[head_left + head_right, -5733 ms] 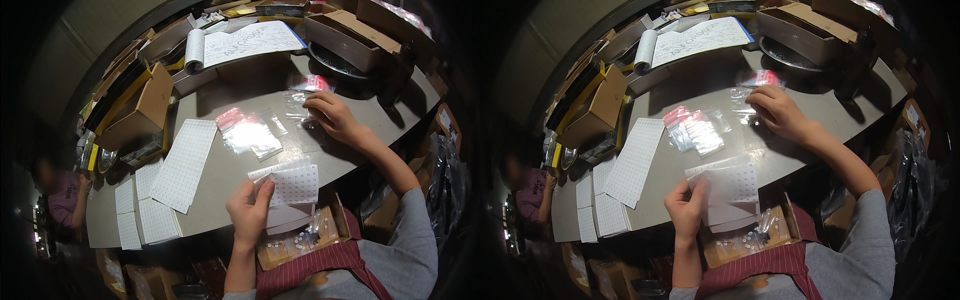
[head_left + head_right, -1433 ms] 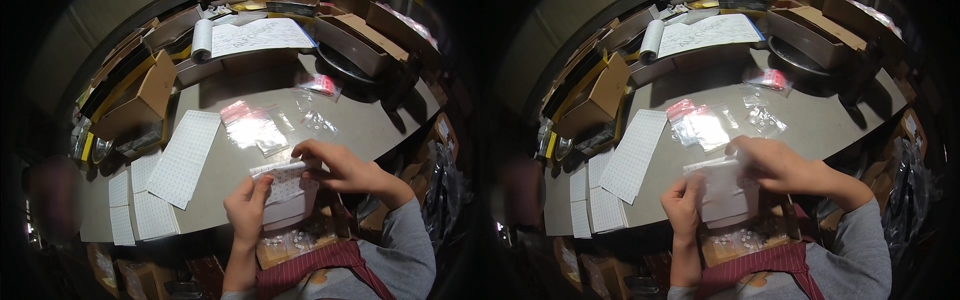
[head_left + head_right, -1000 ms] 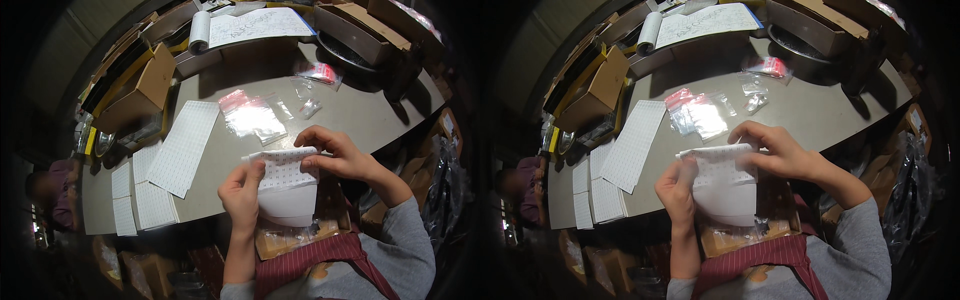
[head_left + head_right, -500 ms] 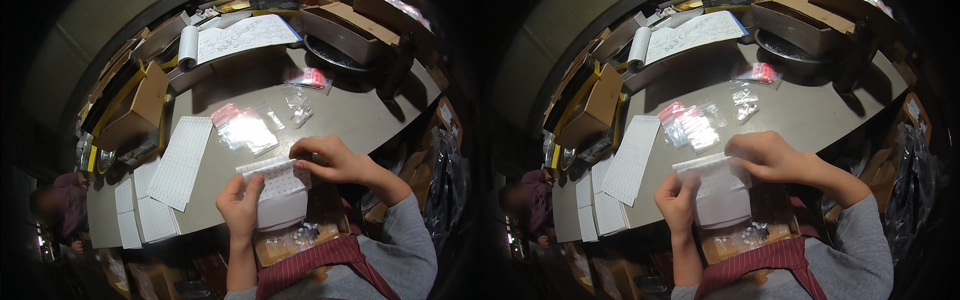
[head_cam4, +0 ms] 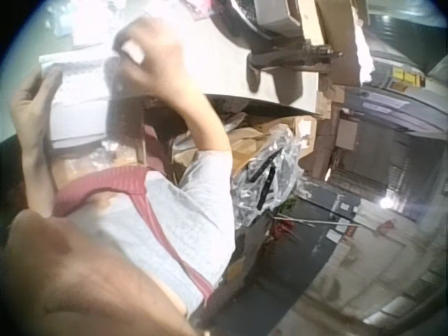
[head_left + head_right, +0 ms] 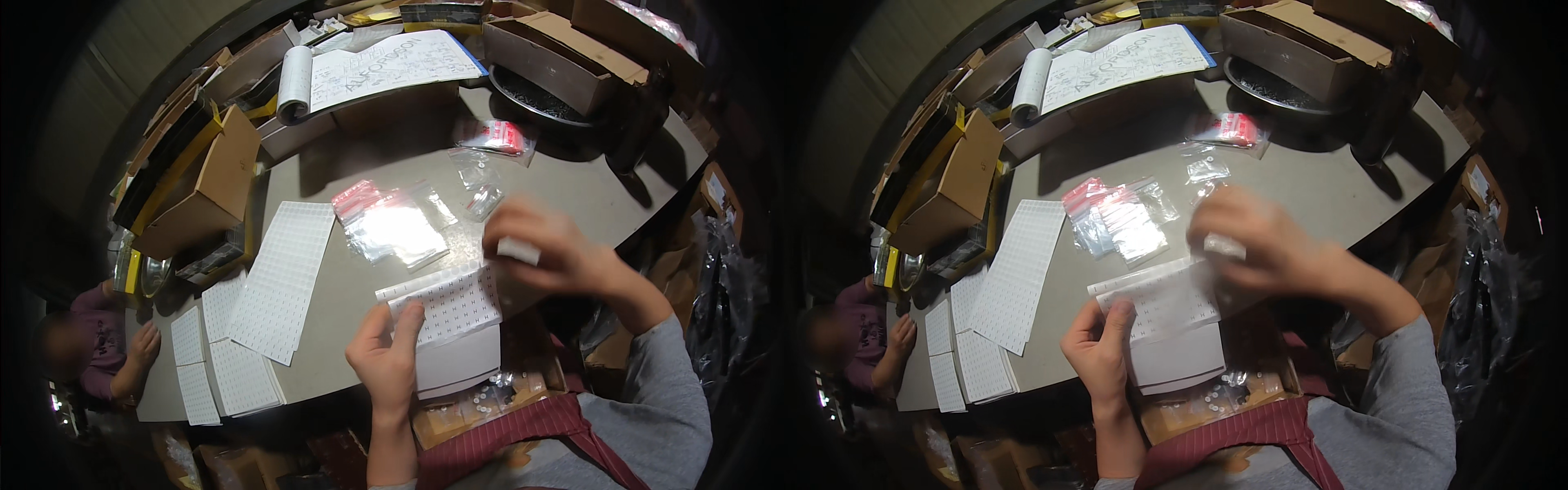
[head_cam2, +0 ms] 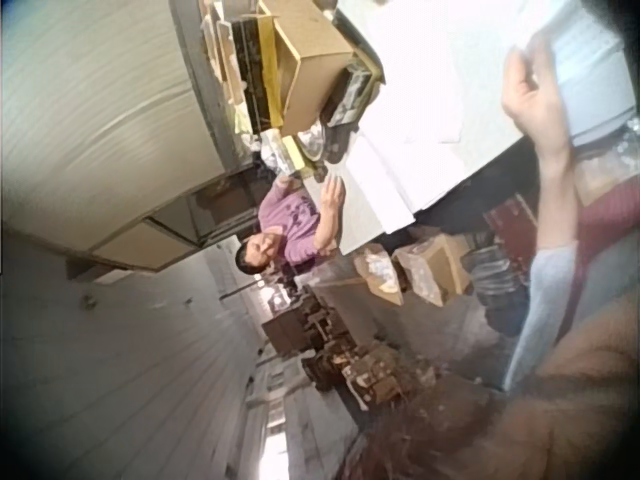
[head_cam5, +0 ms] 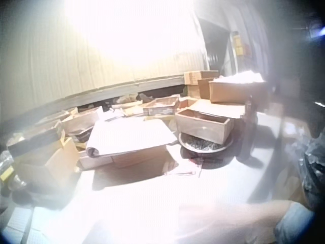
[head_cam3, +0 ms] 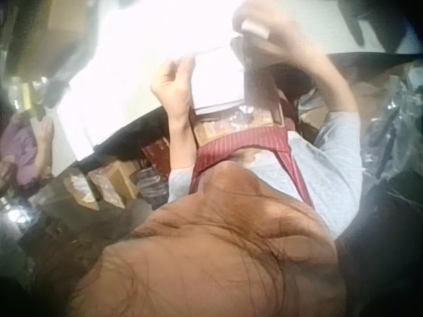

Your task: The person repeatedly picks small round objects from a box and places them into small clear plastic bags. They then fold the bags and set them on the table. The person also handles sheets of adhesive labels, peeling and applying them to the bags.

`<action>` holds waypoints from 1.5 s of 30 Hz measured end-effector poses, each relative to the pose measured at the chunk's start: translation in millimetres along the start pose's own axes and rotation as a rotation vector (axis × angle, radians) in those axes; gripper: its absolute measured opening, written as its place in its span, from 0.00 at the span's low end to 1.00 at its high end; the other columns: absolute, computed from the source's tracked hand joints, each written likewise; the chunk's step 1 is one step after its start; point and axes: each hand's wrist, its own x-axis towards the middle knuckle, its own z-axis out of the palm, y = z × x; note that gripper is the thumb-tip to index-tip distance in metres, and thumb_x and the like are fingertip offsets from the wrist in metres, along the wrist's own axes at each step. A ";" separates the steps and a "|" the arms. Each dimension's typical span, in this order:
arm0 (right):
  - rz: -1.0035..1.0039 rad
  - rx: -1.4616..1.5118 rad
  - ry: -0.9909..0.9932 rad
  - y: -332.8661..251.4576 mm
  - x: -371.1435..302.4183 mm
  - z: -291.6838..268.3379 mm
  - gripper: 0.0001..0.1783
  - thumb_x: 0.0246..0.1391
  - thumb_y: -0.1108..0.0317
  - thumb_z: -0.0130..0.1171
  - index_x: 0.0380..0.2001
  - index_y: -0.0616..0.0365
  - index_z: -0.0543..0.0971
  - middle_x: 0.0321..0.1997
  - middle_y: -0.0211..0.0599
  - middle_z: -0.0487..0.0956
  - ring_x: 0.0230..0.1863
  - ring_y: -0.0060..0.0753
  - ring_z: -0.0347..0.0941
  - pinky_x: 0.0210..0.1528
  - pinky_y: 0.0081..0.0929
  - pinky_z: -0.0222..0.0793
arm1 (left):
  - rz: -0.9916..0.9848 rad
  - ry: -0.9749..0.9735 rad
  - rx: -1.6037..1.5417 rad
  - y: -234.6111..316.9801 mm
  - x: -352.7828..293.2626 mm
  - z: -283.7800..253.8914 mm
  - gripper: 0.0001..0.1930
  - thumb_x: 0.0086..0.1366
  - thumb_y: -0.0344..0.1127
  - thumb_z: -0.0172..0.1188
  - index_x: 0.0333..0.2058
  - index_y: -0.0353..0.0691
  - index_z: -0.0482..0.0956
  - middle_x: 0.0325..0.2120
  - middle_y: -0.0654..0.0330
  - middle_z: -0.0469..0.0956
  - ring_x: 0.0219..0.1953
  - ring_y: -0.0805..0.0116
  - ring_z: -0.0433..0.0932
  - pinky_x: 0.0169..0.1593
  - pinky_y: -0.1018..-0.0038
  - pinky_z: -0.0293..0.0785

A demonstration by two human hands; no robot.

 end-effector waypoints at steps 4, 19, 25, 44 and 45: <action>0.271 -0.006 0.101 77.6 53.8 -35.4 0.12 0.56 0.65 0.64 0.35 0.65 0.81 0.34 0.39 0.81 0.37 0.32 0.79 0.42 0.30 0.74 | -0.003 -0.051 -0.008 2.5 1.9 0.9 0.05 0.63 0.24 0.68 0.33 0.26 0.82 0.25 0.65 0.77 0.31 0.79 0.72 0.36 0.80 0.69; 0.449 -0.370 -0.359 143.4 77.3 -17.0 0.21 0.50 0.56 0.72 0.43 0.58 0.83 0.41 0.48 0.81 0.46 0.49 0.78 0.48 0.40 0.74 | 0.139 -0.106 0.051 -1.1 -3.6 -11.1 0.05 0.63 0.25 0.68 0.33 0.27 0.83 0.25 0.61 0.79 0.28 0.76 0.73 0.33 0.78 0.69; 0.182 -0.234 -0.234 98.4 -2.0 3.0 0.25 0.64 0.58 0.59 0.63 0.50 0.75 0.69 0.57 0.67 0.71 0.60 0.60 0.71 0.50 0.58 | 0.069 0.087 -0.274 3.5 -31.8 -37.0 0.08 0.64 0.27 0.66 0.39 0.28 0.83 0.30 0.64 0.81 0.33 0.77 0.76 0.42 0.81 0.69; -0.093 0.145 -0.126 -48.7 10.8 9.8 0.27 0.40 0.79 0.68 0.49 0.59 0.76 0.49 0.45 0.77 0.53 0.51 0.73 0.56 0.41 0.70 | 0.369 -0.085 0.323 11.3 -24.6 -32.5 0.05 0.59 0.22 0.69 0.34 0.29 0.83 0.24 0.59 0.78 0.25 0.71 0.75 0.32 0.76 0.71; -0.106 0.130 -0.150 -48.8 18.4 14.3 0.30 0.38 0.79 0.68 0.49 0.58 0.75 0.49 0.44 0.76 0.53 0.52 0.73 0.57 0.42 0.70 | 0.433 -0.102 0.352 13.6 -23.6 -27.3 0.05 0.58 0.22 0.69 0.34 0.30 0.83 0.24 0.57 0.79 0.25 0.67 0.77 0.32 0.75 0.72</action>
